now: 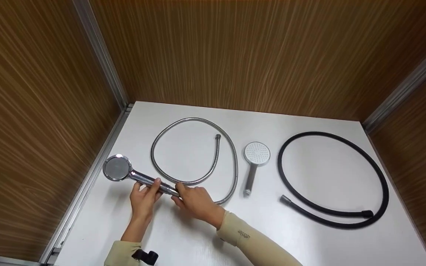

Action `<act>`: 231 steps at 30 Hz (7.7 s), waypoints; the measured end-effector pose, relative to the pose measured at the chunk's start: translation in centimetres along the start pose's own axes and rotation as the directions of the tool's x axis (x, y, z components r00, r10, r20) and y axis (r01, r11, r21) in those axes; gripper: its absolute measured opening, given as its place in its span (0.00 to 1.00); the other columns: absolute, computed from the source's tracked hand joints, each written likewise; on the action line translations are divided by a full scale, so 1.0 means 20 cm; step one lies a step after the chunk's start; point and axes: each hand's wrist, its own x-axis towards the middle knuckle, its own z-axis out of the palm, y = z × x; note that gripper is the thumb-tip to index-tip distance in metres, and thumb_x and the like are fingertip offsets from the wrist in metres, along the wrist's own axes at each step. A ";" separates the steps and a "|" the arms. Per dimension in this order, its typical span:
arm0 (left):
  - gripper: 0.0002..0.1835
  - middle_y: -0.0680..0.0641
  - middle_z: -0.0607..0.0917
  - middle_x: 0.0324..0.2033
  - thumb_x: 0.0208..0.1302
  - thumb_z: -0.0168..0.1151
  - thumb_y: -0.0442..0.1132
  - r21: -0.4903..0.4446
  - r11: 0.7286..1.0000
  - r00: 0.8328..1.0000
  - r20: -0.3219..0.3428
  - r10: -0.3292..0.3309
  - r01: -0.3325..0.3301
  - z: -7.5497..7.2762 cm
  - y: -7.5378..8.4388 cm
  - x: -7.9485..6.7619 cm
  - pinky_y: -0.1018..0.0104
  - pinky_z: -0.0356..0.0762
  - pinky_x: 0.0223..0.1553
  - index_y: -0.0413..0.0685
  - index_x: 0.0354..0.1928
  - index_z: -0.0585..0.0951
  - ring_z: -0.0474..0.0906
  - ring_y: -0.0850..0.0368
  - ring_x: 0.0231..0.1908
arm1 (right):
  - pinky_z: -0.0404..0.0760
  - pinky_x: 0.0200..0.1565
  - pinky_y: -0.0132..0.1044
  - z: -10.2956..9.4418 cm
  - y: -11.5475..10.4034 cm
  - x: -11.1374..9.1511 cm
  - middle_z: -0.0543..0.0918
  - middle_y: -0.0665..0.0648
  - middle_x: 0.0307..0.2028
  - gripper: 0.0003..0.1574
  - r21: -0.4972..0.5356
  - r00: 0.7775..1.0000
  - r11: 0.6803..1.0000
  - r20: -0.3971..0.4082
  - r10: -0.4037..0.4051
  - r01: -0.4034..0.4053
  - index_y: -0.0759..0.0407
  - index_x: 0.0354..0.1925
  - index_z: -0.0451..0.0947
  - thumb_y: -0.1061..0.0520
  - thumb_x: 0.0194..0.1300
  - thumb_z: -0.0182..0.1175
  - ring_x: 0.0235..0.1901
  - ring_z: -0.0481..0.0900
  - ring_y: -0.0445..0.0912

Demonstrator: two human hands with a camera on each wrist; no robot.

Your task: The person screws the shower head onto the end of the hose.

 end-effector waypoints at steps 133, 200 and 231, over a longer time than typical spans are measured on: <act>0.21 0.49 0.90 0.33 0.73 0.66 0.33 0.030 0.997 0.998 0.006 -0.068 0.068 0.00 -0.01 -0.02 0.68 0.93 0.44 0.31 0.58 0.68 0.90 0.62 0.35 | 0.68 0.15 0.36 -0.02 -0.01 -0.01 0.64 0.42 0.17 0.16 0.025 1.000 1.000 -0.021 0.011 -0.011 0.52 0.38 0.76 0.43 0.77 0.59 0.17 0.60 0.38; 0.24 0.36 0.88 0.20 0.79 0.60 0.41 0.428 0.879 0.971 0.014 -0.239 0.210 -0.15 -0.06 0.03 0.59 0.93 0.25 0.16 0.44 0.80 0.89 0.51 0.19 | 0.71 0.16 0.34 0.03 -0.03 -0.05 0.76 0.46 0.19 0.18 -0.032 0.995 0.999 0.102 -0.001 0.004 0.51 0.29 0.75 0.45 0.72 0.67 0.17 0.66 0.40; 0.13 0.38 0.87 0.22 0.75 0.60 0.34 0.548 0.836 0.992 0.113 -0.051 -0.019 0.04 -0.03 0.08 0.68 0.88 0.17 0.27 0.49 0.80 0.83 0.61 0.14 | 0.78 0.21 0.38 -0.15 0.23 -0.11 0.84 0.50 0.24 0.12 0.062 0.991 0.989 0.006 0.135 -0.135 0.57 0.43 0.86 0.50 0.72 0.66 0.23 0.79 0.44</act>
